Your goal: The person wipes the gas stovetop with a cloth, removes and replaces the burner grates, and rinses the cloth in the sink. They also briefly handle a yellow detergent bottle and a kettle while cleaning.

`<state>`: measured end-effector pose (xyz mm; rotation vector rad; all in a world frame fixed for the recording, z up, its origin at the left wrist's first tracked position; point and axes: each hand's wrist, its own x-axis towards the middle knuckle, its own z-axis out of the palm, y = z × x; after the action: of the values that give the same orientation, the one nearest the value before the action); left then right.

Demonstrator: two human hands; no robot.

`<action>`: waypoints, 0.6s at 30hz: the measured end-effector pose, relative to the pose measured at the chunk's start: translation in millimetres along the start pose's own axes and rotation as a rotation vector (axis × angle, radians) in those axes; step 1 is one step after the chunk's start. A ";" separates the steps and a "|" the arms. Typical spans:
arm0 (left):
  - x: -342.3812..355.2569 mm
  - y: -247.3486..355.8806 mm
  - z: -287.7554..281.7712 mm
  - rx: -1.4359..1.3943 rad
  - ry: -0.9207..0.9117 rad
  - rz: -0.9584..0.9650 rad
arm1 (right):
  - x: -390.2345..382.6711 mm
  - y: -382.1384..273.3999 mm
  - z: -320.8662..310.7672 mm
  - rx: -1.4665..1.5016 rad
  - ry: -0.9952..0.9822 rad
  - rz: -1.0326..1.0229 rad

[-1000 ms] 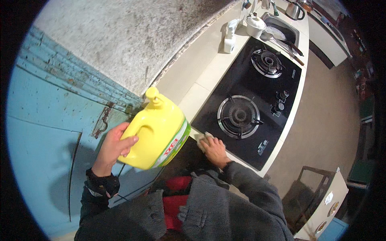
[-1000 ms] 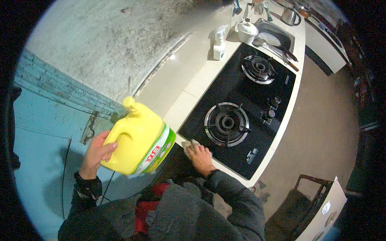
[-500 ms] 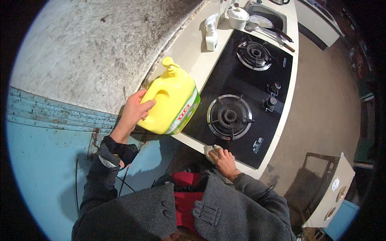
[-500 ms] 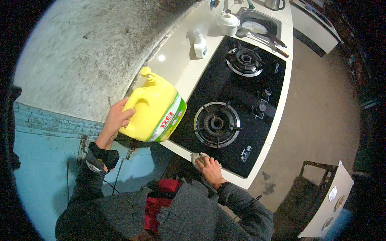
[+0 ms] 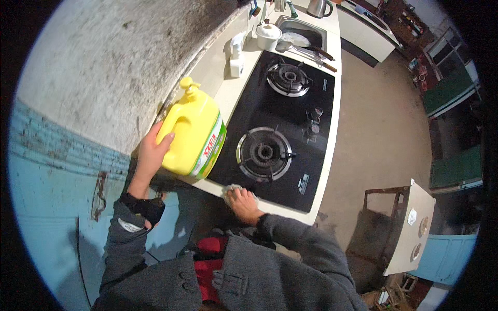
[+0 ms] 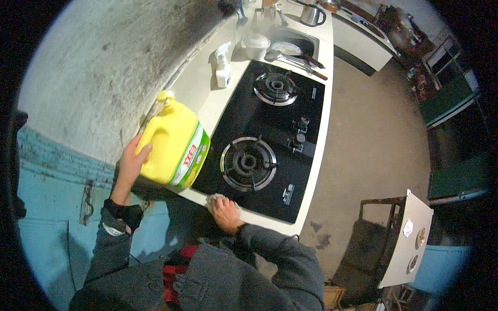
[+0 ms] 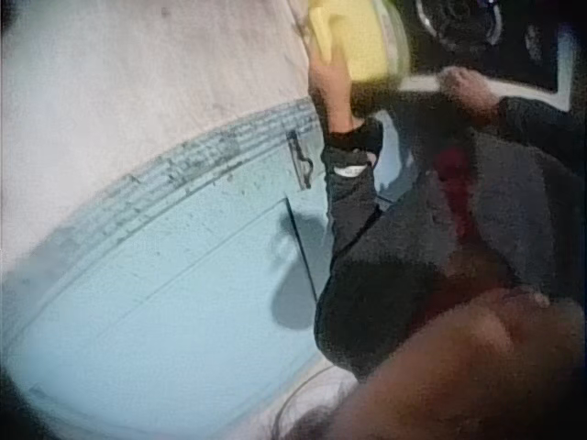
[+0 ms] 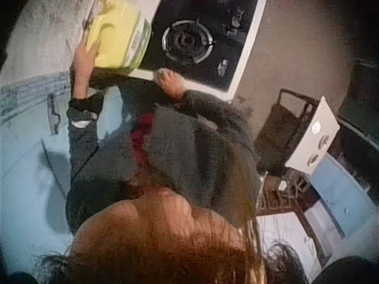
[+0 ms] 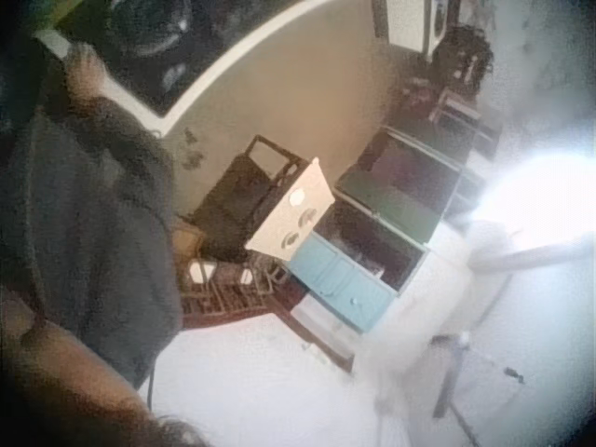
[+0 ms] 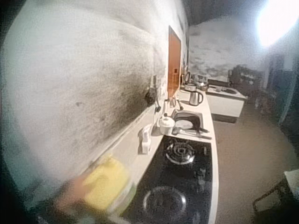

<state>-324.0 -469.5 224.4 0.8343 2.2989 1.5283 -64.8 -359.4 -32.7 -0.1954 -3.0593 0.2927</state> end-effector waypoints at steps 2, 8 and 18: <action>-12.1 -3.5 -5.3 0.136 0.017 0.188 | 13.8 -20.0 6.7 -0.012 -0.009 0.021; -85.7 11.4 -16.9 0.454 0.281 0.559 | 42.7 -62.3 4.1 -0.027 -0.054 0.120; -204.3 -50.5 72.0 0.077 -0.490 0.192 | -99.1 -10.3 -21.8 -0.111 0.021 0.448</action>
<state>-139.8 -549.6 128.7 1.3144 1.9681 1.1402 33.6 -378.5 -14.3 -0.8855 -2.9778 0.1376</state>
